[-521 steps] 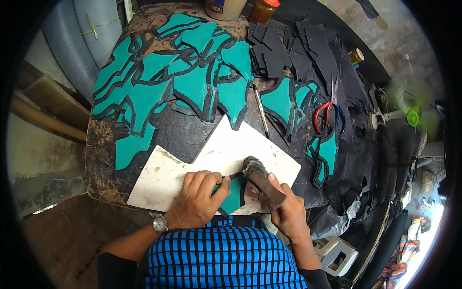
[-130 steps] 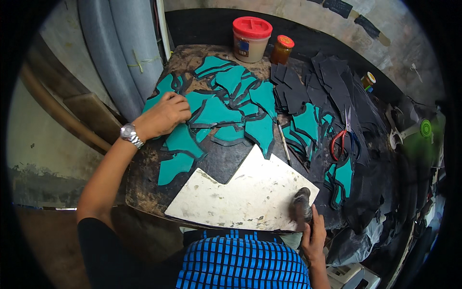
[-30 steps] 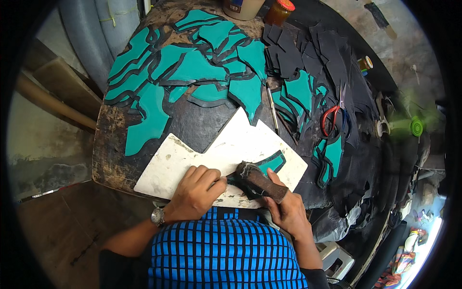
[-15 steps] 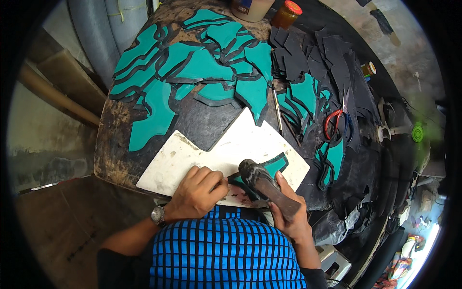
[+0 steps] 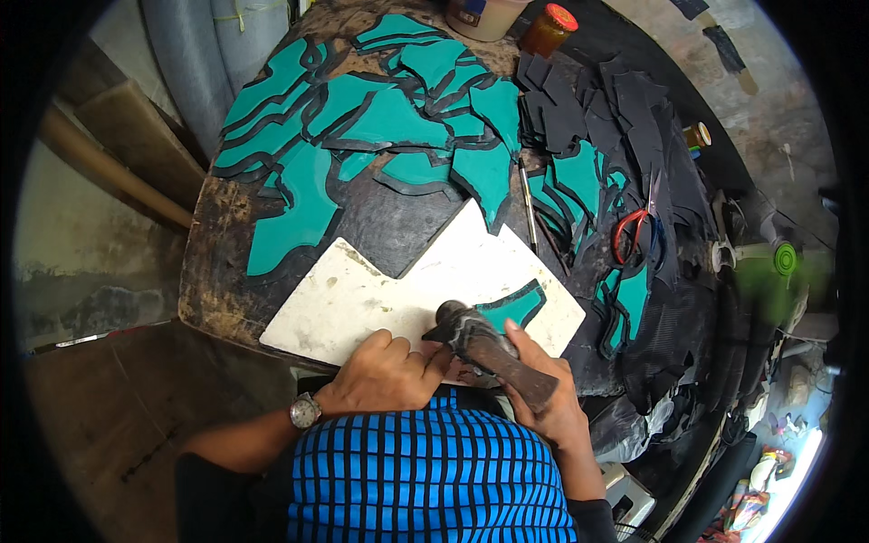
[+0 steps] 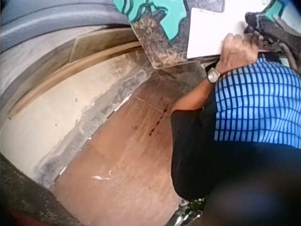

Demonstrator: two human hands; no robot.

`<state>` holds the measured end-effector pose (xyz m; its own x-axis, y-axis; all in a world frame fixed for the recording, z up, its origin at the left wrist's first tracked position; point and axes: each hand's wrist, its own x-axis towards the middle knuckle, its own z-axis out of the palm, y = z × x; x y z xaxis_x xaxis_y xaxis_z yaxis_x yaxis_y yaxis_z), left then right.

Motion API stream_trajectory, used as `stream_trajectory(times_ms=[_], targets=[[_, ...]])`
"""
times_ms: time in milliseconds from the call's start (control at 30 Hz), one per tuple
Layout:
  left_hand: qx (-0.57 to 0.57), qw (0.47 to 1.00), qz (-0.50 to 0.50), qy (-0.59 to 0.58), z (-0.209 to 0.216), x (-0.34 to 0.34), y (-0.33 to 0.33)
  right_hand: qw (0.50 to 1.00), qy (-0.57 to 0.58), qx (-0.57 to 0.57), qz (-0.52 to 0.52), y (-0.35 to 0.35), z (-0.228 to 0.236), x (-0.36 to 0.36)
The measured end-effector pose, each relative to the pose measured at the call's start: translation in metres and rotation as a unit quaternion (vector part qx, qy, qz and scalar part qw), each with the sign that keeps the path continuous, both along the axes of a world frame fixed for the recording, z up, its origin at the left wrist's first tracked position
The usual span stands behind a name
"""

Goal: The person repeatedly hammers green rubber pieces on a white board using a hammer. They pick up pieces from a pile, place them on the board, and strike them multiple times before moving them aside.

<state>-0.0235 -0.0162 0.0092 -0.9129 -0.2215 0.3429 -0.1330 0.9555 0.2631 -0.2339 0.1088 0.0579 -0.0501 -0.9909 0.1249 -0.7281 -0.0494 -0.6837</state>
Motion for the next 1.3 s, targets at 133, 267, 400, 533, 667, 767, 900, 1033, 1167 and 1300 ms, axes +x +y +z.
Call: stream_trajectory(times_ms=[133, 267, 400, 533, 667, 767, 900, 1033, 1167, 1300], targets=[[-0.017, 1.000, 0.002, -0.001, 0.001, 0.000, 0.000, 0.997, 0.039, 0.064, 0.022, -0.005, -0.004, -0.006], [-0.013, 1.000, -0.001, -0.022, 0.002, 0.001, 0.002, 0.999, 0.017, 0.034, 0.023, -0.005, -0.002, -0.004], [-0.012, 0.996, -0.022, -0.082, 0.003, 0.002, 0.001, 0.996, 0.044, 0.064, 0.047, -0.009, 0.002, -0.003], [-0.019, 1.000, 0.022, 0.001, 0.000, -0.002, 0.004, 0.997, 0.043, 0.057, 0.043, -0.009, 0.006, 0.001], [-0.011, 1.000, -0.014, 0.005, -0.002, 0.001, -0.004, 0.986, 0.155, 0.050, 0.025, -0.021, 0.005, -0.002], [0.031, 0.996, -0.052, 0.070, 0.001, 0.004, -0.018, 0.964, 0.265, -0.020, -0.015, -0.039, -0.001, -0.016], [0.016, 0.993, 0.021, 0.113, 0.013, 0.020, -0.062, 0.944, 0.315, -0.092, -0.016, -0.051, -0.010, -0.031], [0.050, 0.967, 0.244, 0.056, 0.023, 0.045, -0.120, 0.985, 0.154, -0.033, 0.072, -0.032, -0.012, -0.025], [0.104, 0.966, 0.223, 0.084, 0.020, 0.035, -0.164, 0.978, 0.192, 0.028, 0.070, -0.014, -0.008, -0.012], [0.050, 0.979, 0.183, 0.074, 0.017, -0.010, -0.205, 0.984, 0.166, 0.047, 0.037, 0.000, -0.005, -0.009]])
